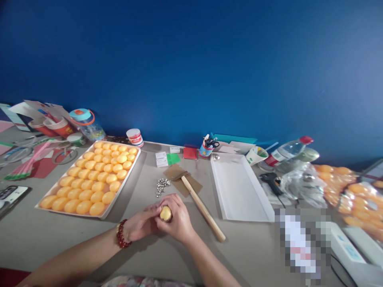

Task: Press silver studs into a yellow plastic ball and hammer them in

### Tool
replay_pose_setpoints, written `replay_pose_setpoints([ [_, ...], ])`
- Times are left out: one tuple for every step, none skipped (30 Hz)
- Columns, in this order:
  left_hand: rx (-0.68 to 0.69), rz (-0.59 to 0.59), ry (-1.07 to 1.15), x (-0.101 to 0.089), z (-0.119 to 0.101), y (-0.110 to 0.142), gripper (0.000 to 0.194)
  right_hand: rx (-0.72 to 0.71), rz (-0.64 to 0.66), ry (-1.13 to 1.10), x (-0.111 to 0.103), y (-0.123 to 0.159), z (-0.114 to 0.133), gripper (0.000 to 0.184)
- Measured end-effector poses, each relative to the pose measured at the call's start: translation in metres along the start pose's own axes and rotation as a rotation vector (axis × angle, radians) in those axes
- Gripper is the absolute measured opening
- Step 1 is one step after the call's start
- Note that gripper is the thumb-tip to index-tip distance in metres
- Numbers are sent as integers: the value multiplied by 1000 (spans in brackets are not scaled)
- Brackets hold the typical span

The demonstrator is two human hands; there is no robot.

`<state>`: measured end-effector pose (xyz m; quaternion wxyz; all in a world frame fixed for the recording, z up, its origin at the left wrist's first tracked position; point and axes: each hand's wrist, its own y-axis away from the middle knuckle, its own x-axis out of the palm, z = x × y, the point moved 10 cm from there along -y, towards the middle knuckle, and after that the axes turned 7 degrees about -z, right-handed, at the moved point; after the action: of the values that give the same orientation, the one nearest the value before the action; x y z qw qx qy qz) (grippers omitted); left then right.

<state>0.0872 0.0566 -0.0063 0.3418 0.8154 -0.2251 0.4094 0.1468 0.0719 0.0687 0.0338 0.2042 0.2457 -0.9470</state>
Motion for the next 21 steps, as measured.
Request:
replay_pose_setpoints([
  [7, -2, -4, -1, -1, 0, 21, 12, -3, -14, 0, 0, -1, 27],
  [15, -5, -10, -1, -1, 0, 21, 29, -3, -26, -1, 1, -2, 28],
  [20, -8, -19, -1, -2, 0, 22, 47, 0, -38, -1, 1, -3, 29],
  [26, -11, -29, -1, -3, 0, 24, 63, 6, -52, 0, 2, -4, 31],
  [31, -10, -40, 1, -4, 0, 25, 71, 16, -68, 0, 2, -4, 33],
  [31, -2, -52, 3, -5, 1, 27, 70, 24, -82, 1, 2, -3, 34],
  [33, 12, -61, 7, -5, 1, 27, 62, 31, -94, 1, 2, -2, 32],
  [36, 29, -71, 11, -6, 2, 27, 49, 33, -103, 1, 2, -1, 29],
  [41, 47, -81, 15, -7, 3, 27, 36, 33, -108, 1, 1, 0, 26],
  [44, 66, -94, 19, -8, 4, 27, 26, 30, -110, 1, 1, 0, 24],
  [49, 84, -110, 23, -9, 4, 26, 18, 28, -112, 1, 1, 0, 23],
  [58, 98, -125, 26, -11, 5, 27, 12, 28, -116, 2, 1, 0, 23],
  [70, 111, -141, 29, -12, 5, 27, 7, 29, -121, 3, 1, 0, 23],
  [84, 122, -155, 31, -13, 6, 27, 3, 30, -127, 4, 1, -1, 23],
  [96, 128, -167, 33, -15, 6, 27, -1, 33, -133, 4, 1, -1, 23],
  [104, 129, -173, 33, -15, 6, 28, -5, 32, -138, 5, 1, -2, 23],
  [104, 123, -170, 32, -15, 6, 28, -9, 31, -142, 5, 1, -2, 23],
  [97, 110, -162, 29, -13, 5, 29, -12, 29, -144, 4, 1, -1, 23],
  [89, 89, -149, 25, -12, 5, 30, -11, 29, -145, 4, 1, -1, 24],
  [82, 64, -136, 20, -11, 4, 30, -5, 32, -142, 3, 1, -2, 27],
  [81, 38, -129, 16, -10, 3, 30, 6, 33, -134, 2, 1, -3, 32],
])
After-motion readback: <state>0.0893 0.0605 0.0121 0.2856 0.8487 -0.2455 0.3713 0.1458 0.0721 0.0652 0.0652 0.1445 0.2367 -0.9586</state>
